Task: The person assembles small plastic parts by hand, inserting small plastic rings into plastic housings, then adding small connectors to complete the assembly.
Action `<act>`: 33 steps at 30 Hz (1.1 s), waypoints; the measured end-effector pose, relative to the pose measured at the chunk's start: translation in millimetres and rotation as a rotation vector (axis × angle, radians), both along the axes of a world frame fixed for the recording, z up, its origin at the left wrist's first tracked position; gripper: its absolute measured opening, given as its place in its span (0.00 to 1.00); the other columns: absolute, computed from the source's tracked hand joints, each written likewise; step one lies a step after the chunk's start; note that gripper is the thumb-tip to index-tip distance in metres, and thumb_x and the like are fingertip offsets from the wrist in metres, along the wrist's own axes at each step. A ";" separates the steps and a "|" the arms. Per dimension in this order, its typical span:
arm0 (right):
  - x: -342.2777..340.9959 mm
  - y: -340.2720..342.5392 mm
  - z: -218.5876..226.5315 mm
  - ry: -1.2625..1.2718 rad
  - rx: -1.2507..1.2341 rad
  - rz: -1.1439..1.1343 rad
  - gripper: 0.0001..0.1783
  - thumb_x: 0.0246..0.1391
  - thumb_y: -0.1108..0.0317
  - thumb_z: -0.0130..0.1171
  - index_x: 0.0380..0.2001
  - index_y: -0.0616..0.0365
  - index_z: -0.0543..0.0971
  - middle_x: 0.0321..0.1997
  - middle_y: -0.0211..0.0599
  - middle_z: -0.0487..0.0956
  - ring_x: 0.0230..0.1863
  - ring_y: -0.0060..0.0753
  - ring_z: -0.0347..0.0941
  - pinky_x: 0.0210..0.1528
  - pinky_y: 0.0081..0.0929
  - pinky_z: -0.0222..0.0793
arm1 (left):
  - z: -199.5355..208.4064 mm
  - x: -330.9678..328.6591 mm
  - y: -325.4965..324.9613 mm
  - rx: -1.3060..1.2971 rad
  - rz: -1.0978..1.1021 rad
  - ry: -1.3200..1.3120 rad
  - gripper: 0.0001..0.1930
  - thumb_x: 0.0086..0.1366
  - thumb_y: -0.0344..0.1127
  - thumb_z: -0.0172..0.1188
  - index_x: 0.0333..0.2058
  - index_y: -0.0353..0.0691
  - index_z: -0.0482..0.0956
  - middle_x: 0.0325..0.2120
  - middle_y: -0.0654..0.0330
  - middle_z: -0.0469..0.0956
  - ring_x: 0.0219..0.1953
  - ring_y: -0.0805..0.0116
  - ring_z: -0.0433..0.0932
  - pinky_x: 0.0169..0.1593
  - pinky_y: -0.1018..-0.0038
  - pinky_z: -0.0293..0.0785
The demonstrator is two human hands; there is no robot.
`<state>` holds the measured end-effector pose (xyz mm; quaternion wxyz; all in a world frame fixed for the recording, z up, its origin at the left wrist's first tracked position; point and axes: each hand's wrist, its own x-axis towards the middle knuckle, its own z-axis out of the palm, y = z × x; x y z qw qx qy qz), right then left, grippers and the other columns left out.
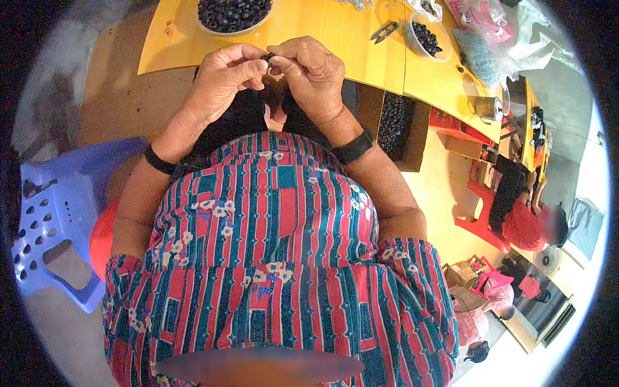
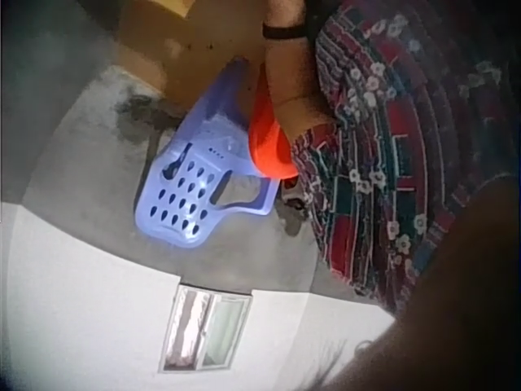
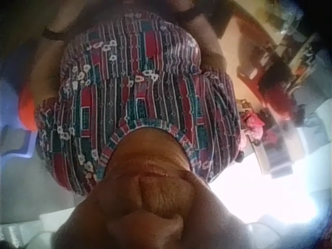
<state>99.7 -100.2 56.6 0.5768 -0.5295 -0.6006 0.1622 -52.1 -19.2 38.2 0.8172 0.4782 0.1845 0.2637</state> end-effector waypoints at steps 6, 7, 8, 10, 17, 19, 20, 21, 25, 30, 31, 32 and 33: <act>3.1 -2.1 4.7 0.029 -0.040 0.056 0.06 0.48 0.80 0.55 0.31 0.64 0.79 0.26 0.34 0.77 0.25 0.22 0.74 0.28 0.17 0.70 | 1.1 1.4 -0.8 0.242 0.076 0.050 0.09 0.58 0.31 0.60 0.36 0.32 0.76 0.24 0.63 0.77 0.25 0.81 0.73 0.31 0.85 0.72; 1.5 -1.9 5.0 0.143 -0.111 0.055 0.05 0.49 0.79 0.56 0.31 0.64 0.79 0.26 0.34 0.77 0.26 0.23 0.74 0.30 0.18 0.71 | 3.4 0.9 -1.8 0.272 0.097 0.058 0.09 0.58 0.31 0.60 0.36 0.33 0.76 0.25 0.64 0.76 0.25 0.81 0.73 0.31 0.84 0.72; 0.5 -2.1 5.1 0.257 -0.181 0.054 0.05 0.49 0.79 0.56 0.30 0.65 0.79 0.26 0.35 0.77 0.27 0.23 0.75 0.31 0.18 0.72 | 5.2 0.8 -2.4 0.302 0.118 0.066 0.09 0.58 0.31 0.60 0.35 0.34 0.76 0.26 0.65 0.75 0.26 0.80 0.73 0.32 0.84 0.71; 1.8 -0.9 1.0 0.545 -0.259 0.117 0.05 0.50 0.78 0.55 0.31 0.64 0.78 0.26 0.36 0.77 0.28 0.25 0.75 0.33 0.21 0.73 | 7.1 2.4 -2.3 0.339 0.147 0.038 0.09 0.58 0.30 0.60 0.35 0.32 0.76 0.25 0.64 0.77 0.26 0.80 0.74 0.31 0.84 0.72; 2.1 5.0 8.4 1.069 -0.469 0.419 0.09 0.54 0.68 0.53 0.33 0.65 0.75 0.26 0.39 0.76 0.29 0.31 0.75 0.39 0.32 0.76 | 8.6 4.5 1.9 0.549 0.302 -0.070 0.08 0.55 0.28 0.62 0.33 0.32 0.77 0.25 0.66 0.75 0.26 0.79 0.75 0.31 0.83 0.72; 3.6 5.0 7.6 1.048 -0.519 0.442 0.12 0.54 0.65 0.52 0.32 0.66 0.75 0.26 0.39 0.76 0.29 0.31 0.75 0.39 0.32 0.76 | 3.0 3.0 5.4 0.623 0.301 -0.036 0.08 0.54 0.27 0.62 0.33 0.32 0.77 0.27 0.66 0.73 0.29 0.79 0.73 0.34 0.83 0.70; 4.7 5.2 7.4 1.028 -0.570 0.465 0.15 0.55 0.62 0.52 0.32 0.66 0.75 0.26 0.39 0.76 0.29 0.31 0.74 0.39 0.32 0.75 | 0.3 2.7 6.8 0.697 0.301 0.001 0.08 0.54 0.25 0.62 0.34 0.32 0.78 0.28 0.65 0.71 0.32 0.79 0.71 0.36 0.84 0.68; 6.2 5.8 7.6 1.026 -0.572 0.467 0.15 0.55 0.62 0.52 0.32 0.66 0.75 0.26 0.39 0.76 0.29 0.31 0.74 0.39 0.32 0.75 | -2.2 3.6 8.1 0.697 0.303 0.000 0.08 0.54 0.25 0.62 0.34 0.32 0.78 0.28 0.65 0.71 0.32 0.79 0.71 0.36 0.84 0.68; 9.9 5.6 10.1 0.929 -0.593 0.551 0.17 0.56 0.59 0.50 0.31 0.66 0.75 0.26 0.38 0.75 0.27 0.29 0.73 0.39 0.31 0.75 | -0.6 6.4 7.0 0.726 0.391 -0.047 0.07 0.51 0.28 0.65 0.30 0.36 0.80 0.24 0.66 0.72 0.26 0.80 0.73 0.32 0.83 0.70; 7.3 3.7 17.6 0.859 -0.615 0.525 0.16 0.57 0.60 0.48 0.31 0.65 0.74 0.25 0.35 0.73 0.26 0.27 0.73 0.37 0.26 0.74 | -1.4 5.3 7.7 0.822 0.426 -0.041 0.07 0.51 0.28 0.65 0.31 0.36 0.80 0.23 0.66 0.72 0.26 0.80 0.73 0.31 0.83 0.70; 6.0 2.9 19.4 0.839 -0.623 0.482 0.16 0.58 0.61 0.47 0.31 0.65 0.74 0.26 0.34 0.73 0.26 0.26 0.72 0.36 0.25 0.74 | -0.3 5.0 6.5 0.793 0.410 -0.045 0.07 0.51 0.28 0.65 0.31 0.37 0.80 0.24 0.66 0.72 0.26 0.80 0.73 0.31 0.83 0.70; 5.3 2.4 20.2 0.819 -0.630 0.440 0.15 0.58 0.62 0.47 0.31 0.65 0.74 0.26 0.33 0.73 0.25 0.26 0.72 0.35 0.23 0.73 | 0.2 5.0 5.7 0.765 0.393 -0.048 0.07 0.51 0.28 0.65 0.31 0.37 0.80 0.24 0.66 0.72 0.27 0.80 0.73 0.31 0.84 0.70; 5.7 2.4 19.7 0.820 -0.631 0.438 0.15 0.58 0.62 0.47 0.31 0.65 0.74 0.26 0.33 0.73 0.25 0.26 0.72 0.35 0.23 0.73 | 0.0 5.5 5.4 0.763 0.392 -0.049 0.07 0.51 0.28 0.65 0.31 0.37 0.80 0.24 0.66 0.72 0.27 0.80 0.73 0.31 0.84 0.70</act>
